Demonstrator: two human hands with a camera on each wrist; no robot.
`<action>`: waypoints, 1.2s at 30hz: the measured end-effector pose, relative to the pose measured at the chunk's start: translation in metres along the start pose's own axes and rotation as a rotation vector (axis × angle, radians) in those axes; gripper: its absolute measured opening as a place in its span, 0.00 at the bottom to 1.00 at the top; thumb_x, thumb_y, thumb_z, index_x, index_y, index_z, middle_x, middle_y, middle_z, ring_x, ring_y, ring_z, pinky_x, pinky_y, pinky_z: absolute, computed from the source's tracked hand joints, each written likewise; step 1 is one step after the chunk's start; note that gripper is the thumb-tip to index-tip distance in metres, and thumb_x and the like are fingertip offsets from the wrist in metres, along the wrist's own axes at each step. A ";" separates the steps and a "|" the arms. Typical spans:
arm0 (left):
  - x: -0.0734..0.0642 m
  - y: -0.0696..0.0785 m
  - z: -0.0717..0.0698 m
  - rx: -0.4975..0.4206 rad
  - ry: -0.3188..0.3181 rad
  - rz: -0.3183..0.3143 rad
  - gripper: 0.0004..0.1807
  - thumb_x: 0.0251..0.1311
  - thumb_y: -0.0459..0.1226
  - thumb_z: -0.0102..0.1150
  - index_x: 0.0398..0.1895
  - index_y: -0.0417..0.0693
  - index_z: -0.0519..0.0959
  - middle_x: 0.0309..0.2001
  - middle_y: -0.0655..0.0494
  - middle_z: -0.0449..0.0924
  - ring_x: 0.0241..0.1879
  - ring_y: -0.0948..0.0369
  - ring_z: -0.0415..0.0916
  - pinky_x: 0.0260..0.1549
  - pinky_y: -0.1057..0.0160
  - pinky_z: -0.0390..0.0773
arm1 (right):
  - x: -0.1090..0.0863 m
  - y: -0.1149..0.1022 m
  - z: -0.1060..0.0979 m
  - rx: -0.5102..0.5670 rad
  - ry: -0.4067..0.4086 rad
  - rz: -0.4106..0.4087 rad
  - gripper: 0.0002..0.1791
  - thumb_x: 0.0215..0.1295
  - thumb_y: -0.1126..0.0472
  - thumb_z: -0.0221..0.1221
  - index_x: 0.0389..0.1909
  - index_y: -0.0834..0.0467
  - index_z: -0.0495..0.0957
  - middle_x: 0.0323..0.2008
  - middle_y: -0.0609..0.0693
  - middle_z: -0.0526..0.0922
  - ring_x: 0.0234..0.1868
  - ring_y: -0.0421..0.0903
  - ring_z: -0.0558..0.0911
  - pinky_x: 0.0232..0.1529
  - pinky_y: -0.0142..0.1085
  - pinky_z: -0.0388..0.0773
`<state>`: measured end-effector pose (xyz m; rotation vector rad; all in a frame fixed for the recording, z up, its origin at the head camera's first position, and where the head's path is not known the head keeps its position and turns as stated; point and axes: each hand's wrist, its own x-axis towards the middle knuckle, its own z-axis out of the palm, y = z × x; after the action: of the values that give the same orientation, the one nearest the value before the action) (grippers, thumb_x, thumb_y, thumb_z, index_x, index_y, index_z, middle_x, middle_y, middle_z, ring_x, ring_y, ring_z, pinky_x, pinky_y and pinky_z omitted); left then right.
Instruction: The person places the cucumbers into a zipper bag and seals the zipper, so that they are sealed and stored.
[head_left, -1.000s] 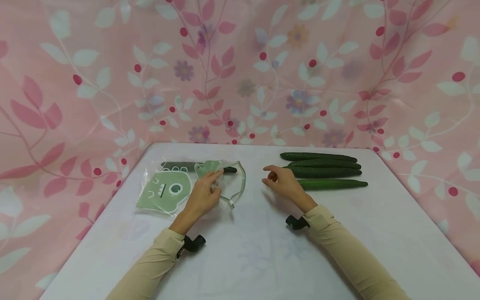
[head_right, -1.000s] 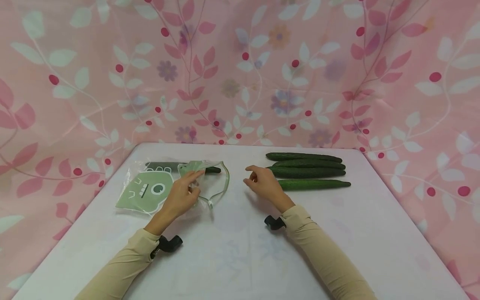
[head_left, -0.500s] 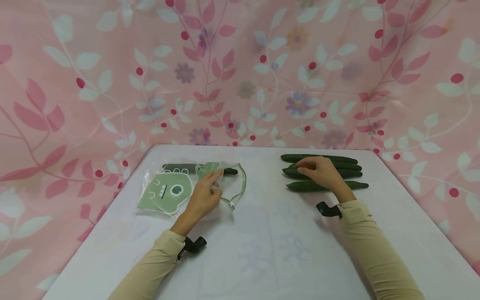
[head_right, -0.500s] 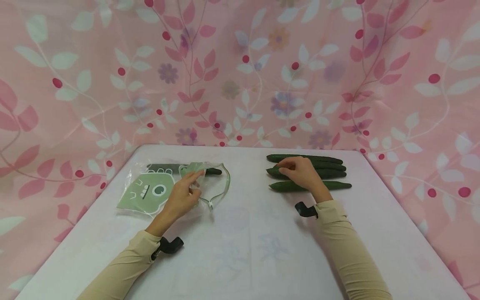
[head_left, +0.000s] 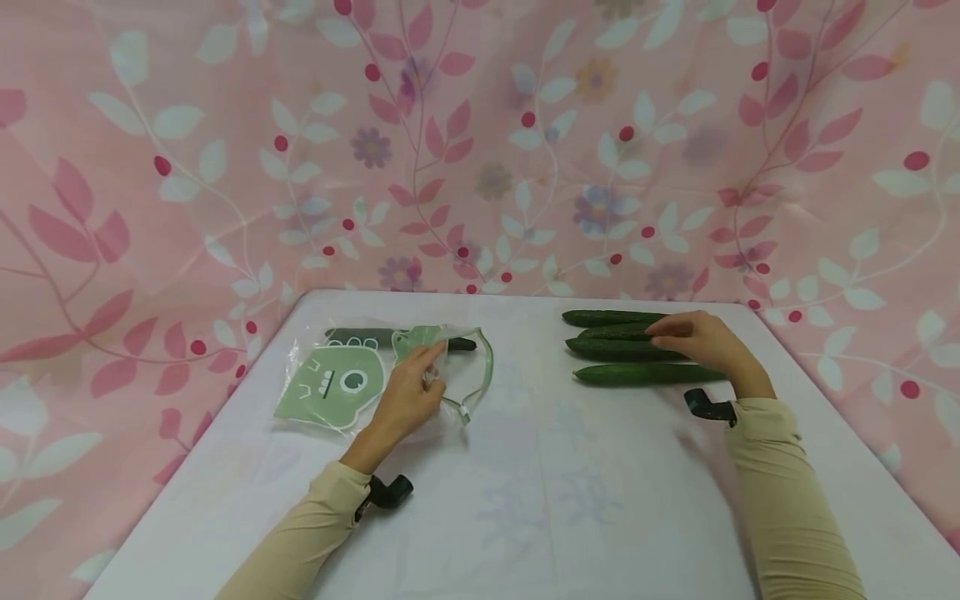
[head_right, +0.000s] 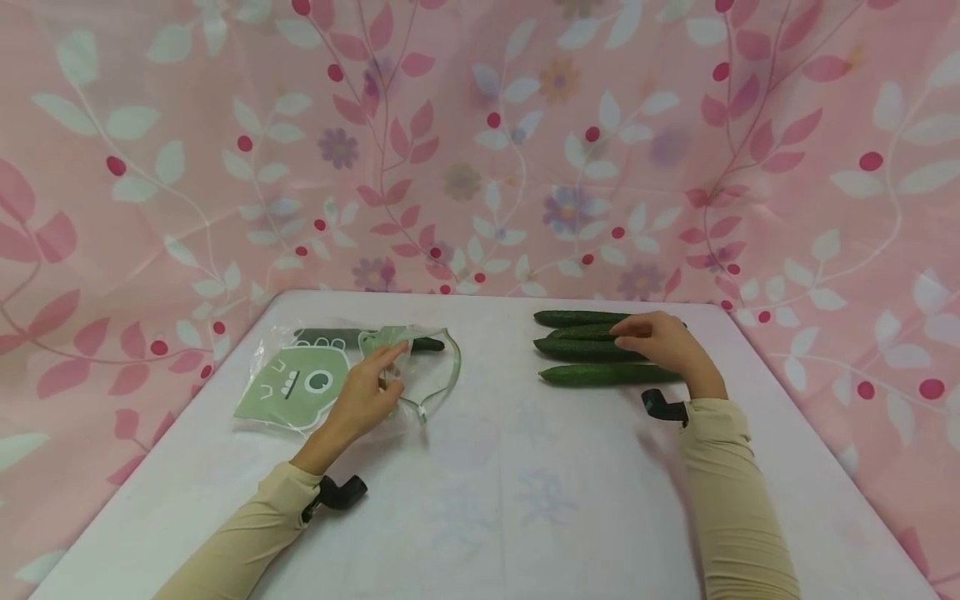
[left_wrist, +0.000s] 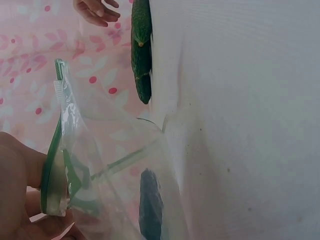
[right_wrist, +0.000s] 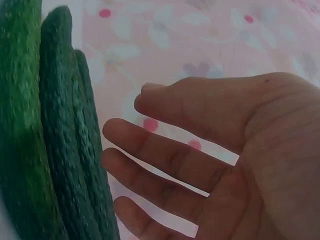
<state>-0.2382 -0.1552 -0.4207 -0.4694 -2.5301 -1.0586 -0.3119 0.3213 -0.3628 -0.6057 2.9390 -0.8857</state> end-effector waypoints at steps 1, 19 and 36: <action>0.000 0.000 0.000 0.002 -0.001 -0.003 0.34 0.52 0.28 0.53 0.68 0.42 0.73 0.48 0.46 0.79 0.29 0.61 0.73 0.30 0.63 0.75 | -0.002 0.004 -0.002 0.000 -0.004 0.004 0.21 0.71 0.50 0.59 0.57 0.59 0.82 0.52 0.58 0.85 0.56 0.62 0.80 0.57 0.62 0.72; 0.000 0.002 -0.001 0.018 0.006 0.002 0.35 0.51 0.28 0.51 0.69 0.42 0.72 0.50 0.47 0.78 0.29 0.62 0.71 0.31 0.62 0.73 | -0.024 0.075 -0.003 0.054 -0.100 0.067 0.22 0.69 0.54 0.61 0.59 0.62 0.79 0.52 0.60 0.85 0.54 0.58 0.82 0.53 0.49 0.78; -0.001 0.001 0.000 0.003 0.023 0.016 0.35 0.50 0.27 0.52 0.68 0.40 0.72 0.47 0.46 0.79 0.31 0.60 0.72 0.32 0.61 0.73 | -0.036 0.117 0.017 0.078 -0.007 0.037 0.26 0.61 0.58 0.68 0.60 0.60 0.79 0.59 0.64 0.79 0.63 0.62 0.70 0.57 0.55 0.70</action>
<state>-0.2368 -0.1543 -0.4205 -0.4735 -2.5033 -1.0485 -0.3187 0.4156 -0.4428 -0.5475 2.8841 -0.9866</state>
